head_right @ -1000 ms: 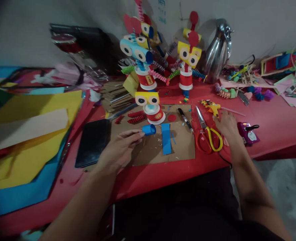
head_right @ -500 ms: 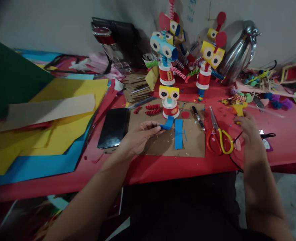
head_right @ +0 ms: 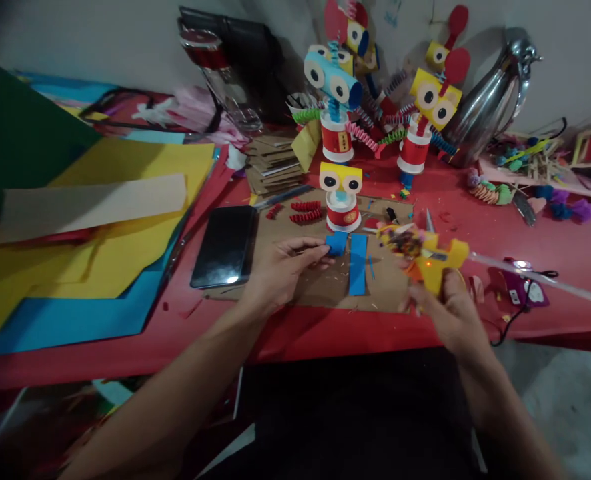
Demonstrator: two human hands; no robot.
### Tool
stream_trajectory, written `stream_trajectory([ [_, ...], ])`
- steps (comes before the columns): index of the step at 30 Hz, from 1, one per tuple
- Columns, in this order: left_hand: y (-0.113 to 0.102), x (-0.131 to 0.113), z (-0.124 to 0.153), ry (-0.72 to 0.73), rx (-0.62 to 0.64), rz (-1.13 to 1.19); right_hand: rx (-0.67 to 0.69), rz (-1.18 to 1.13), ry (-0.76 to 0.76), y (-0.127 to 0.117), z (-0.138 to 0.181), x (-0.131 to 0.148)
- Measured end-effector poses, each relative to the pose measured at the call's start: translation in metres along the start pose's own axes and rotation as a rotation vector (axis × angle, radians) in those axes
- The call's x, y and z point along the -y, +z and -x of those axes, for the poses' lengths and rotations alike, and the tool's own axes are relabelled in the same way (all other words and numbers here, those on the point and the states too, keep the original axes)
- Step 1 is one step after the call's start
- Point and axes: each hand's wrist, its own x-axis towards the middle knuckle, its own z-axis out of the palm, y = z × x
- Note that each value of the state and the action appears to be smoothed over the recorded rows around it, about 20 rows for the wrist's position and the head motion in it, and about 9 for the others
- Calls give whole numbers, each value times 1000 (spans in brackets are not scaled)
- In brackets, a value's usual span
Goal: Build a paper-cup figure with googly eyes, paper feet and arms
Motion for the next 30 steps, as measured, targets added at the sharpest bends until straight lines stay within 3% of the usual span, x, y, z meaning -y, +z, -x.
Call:
stream_trajectory([
  [4,5,3,2,-19,-34,52,40,85,-117,35,11,-14],
  [8,10,6,5,-31,-47,58,48,46,-127,52,14,-22],
  [24,9,6,10,12,-37,-6,29,145,-167,59,8,-28],
  [30,8,7,10,12,-37,15,-5,66,-121,57,9,-29],
])
